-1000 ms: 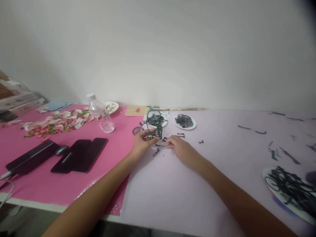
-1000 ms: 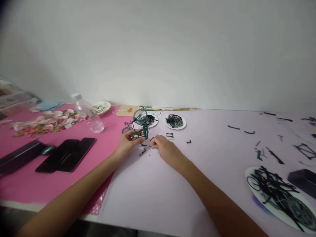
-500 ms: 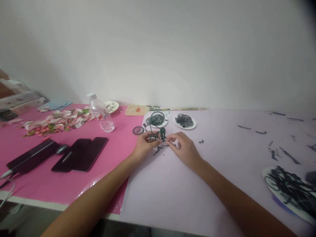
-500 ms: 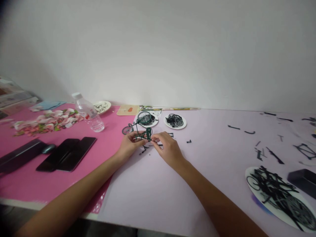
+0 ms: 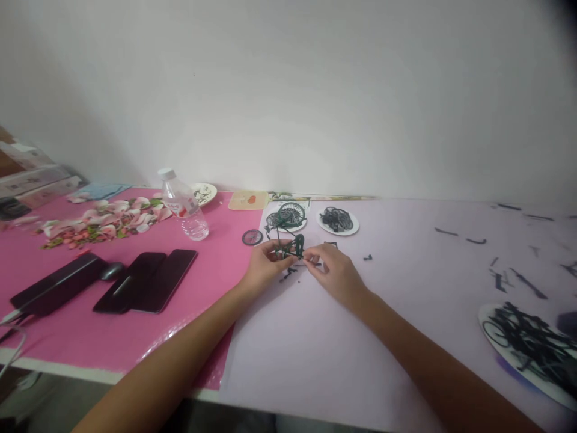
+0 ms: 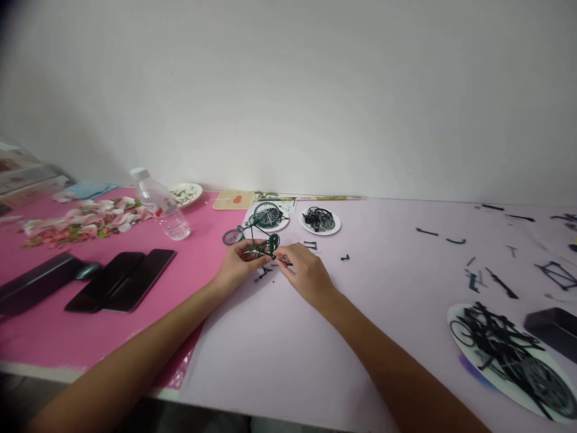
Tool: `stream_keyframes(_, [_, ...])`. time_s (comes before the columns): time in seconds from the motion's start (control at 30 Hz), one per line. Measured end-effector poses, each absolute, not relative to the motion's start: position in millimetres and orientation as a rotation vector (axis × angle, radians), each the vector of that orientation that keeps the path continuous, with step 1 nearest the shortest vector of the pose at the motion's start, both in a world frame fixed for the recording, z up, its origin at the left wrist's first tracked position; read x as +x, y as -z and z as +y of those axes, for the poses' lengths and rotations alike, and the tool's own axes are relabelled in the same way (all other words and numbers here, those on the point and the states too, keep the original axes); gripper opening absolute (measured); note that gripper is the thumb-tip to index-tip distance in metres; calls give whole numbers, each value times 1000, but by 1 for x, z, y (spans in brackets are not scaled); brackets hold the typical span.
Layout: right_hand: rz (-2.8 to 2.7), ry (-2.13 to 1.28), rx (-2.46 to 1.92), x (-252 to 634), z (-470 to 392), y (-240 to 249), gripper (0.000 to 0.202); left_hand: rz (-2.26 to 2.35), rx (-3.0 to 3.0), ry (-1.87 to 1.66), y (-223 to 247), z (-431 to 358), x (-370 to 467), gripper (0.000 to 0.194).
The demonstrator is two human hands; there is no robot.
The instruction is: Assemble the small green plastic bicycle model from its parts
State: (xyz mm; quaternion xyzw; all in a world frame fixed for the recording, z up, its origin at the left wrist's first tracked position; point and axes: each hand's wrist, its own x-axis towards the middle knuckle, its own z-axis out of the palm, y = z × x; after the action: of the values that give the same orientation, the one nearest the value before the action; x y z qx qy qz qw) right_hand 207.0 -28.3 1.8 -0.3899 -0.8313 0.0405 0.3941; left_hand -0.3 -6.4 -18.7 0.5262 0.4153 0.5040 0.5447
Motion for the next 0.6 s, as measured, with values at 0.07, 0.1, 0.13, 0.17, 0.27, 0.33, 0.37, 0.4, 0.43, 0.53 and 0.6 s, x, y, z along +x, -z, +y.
stream_keyframes(0.07, [-2135, -64, -943, 207, -29, -2, 13, 985, 1248, -1198, 20, -6, 0, 51])
stream_keyframes(0.1, [-2152, -41, -921, 207, -29, -2, 13, 983, 1244, -1199, 21, -6, 0, 51])
stream_keyframes(0.13, [-2168, -20, -905, 206, -30, -2, 14, 981, 1240, -1198, 21, -6, 0, 51])
stream_keyframes(0.17, [-2179, -3, -894, 206, -30, -3, 15, 980, 1237, -1195, 21, -6, 0, 51])
stream_keyframes(0.27, [-2196, 25, -894, 206, -31, -4, 16, 980, 1229, -1194, 20, -6, 1, 51])
stream_keyframes(0.33, [-2197, 47, -891, 206, -31, -4, 15, 987, 1227, -1199, 19, -6, 1, 49])
stream_keyframes(0.37, [-2200, 55, -892, 206, -31, -4, 15, 988, 1223, -1201, 19, -6, 1, 49])
stream_keyframes(0.4, [-2202, 57, -896, 206, -30, -4, 14, 989, 1220, -1202, 19, -6, 1, 49])
stream_keyframes(0.43, [-2198, 52, -901, 206, -30, -4, 14, 992, 1218, -1201, 20, -6, 1, 50])
stream_keyframes(0.53, [-2180, 2, -927, 207, -29, -3, 14, 1002, 1217, -1193, 23, -5, 1, 53])
stream_keyframes(0.6, [-2175, -23, -943, 207, -29, -2, 14, 1002, 1216, -1189, 23, -5, 1, 54])
